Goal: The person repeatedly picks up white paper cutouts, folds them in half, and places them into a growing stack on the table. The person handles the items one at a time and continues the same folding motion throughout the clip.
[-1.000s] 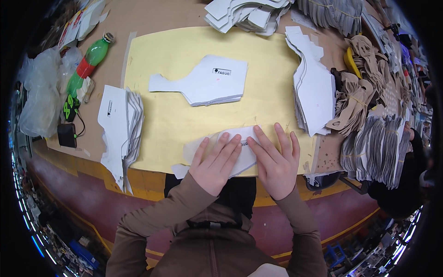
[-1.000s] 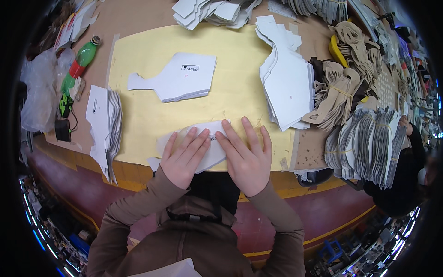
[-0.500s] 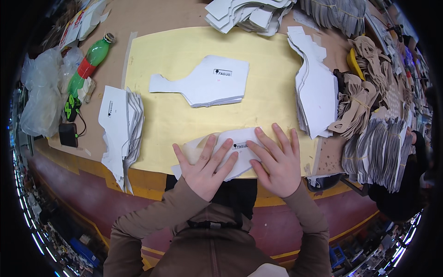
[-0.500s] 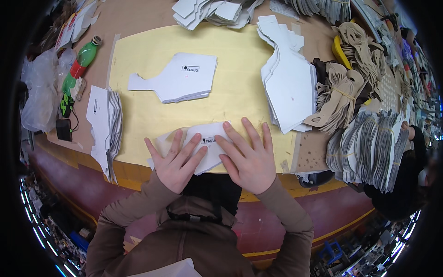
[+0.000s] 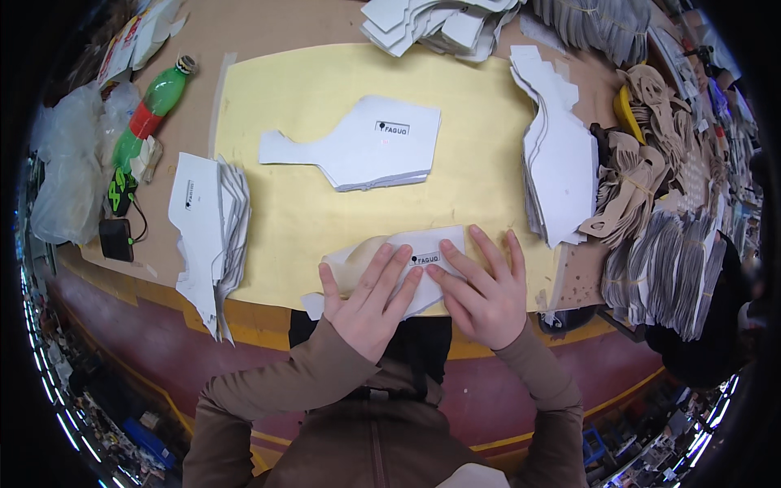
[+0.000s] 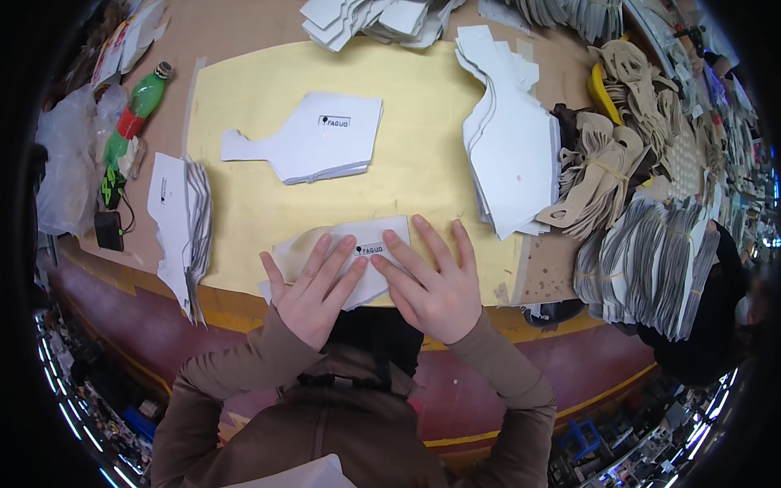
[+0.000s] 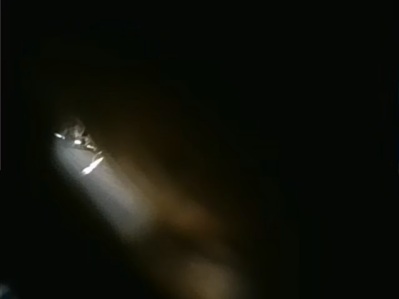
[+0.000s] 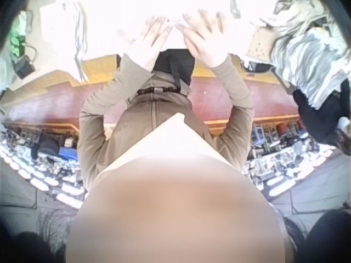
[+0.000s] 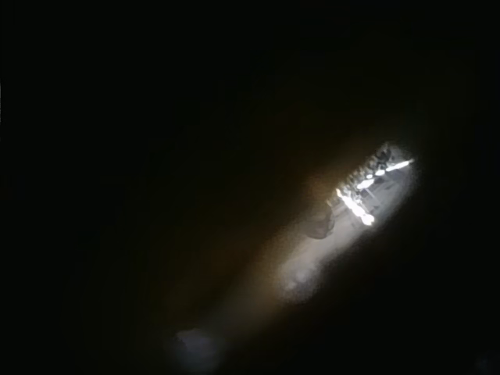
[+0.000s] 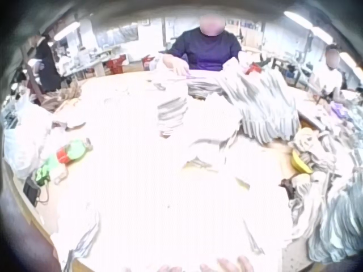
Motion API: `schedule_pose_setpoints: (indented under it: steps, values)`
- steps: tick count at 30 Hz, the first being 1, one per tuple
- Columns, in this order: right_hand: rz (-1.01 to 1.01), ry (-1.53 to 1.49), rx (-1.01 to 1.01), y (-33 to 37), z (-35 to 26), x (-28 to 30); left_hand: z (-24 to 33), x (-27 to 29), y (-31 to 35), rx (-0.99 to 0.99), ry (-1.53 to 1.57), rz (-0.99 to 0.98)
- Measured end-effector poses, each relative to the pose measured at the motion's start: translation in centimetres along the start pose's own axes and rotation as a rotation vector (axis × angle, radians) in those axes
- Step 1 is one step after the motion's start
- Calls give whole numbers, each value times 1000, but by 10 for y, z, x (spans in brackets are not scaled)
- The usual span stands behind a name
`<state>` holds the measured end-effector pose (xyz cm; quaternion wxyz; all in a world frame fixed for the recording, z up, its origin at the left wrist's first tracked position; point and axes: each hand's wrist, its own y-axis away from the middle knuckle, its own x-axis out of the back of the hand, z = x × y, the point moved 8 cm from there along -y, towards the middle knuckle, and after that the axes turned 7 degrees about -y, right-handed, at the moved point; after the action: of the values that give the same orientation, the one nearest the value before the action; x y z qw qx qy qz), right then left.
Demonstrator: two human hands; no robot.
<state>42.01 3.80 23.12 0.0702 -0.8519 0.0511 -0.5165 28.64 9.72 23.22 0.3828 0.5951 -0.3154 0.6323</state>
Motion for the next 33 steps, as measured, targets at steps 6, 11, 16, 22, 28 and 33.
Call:
schedule_pose_setpoints:
  steps: [6,11,16,22,28,33]
  values:
    - [-111,76,30,-3,-6,-11,-1,-1,-1,-1,-5,29]
    - [-55,102,-80,2,0,-6,-2,0,1,11,-3,60]
    - [-29,45,-134,8,6,1,-6,1,8,0,31,17]
    - [-3,-59,-169,3,2,2,-2,-1,3,-23,100,42]
    - [52,11,-219,-5,-10,-7,0,0,-5,-36,141,38]
    - [19,116,-242,4,-1,-2,-1,-1,0,-7,105,13]
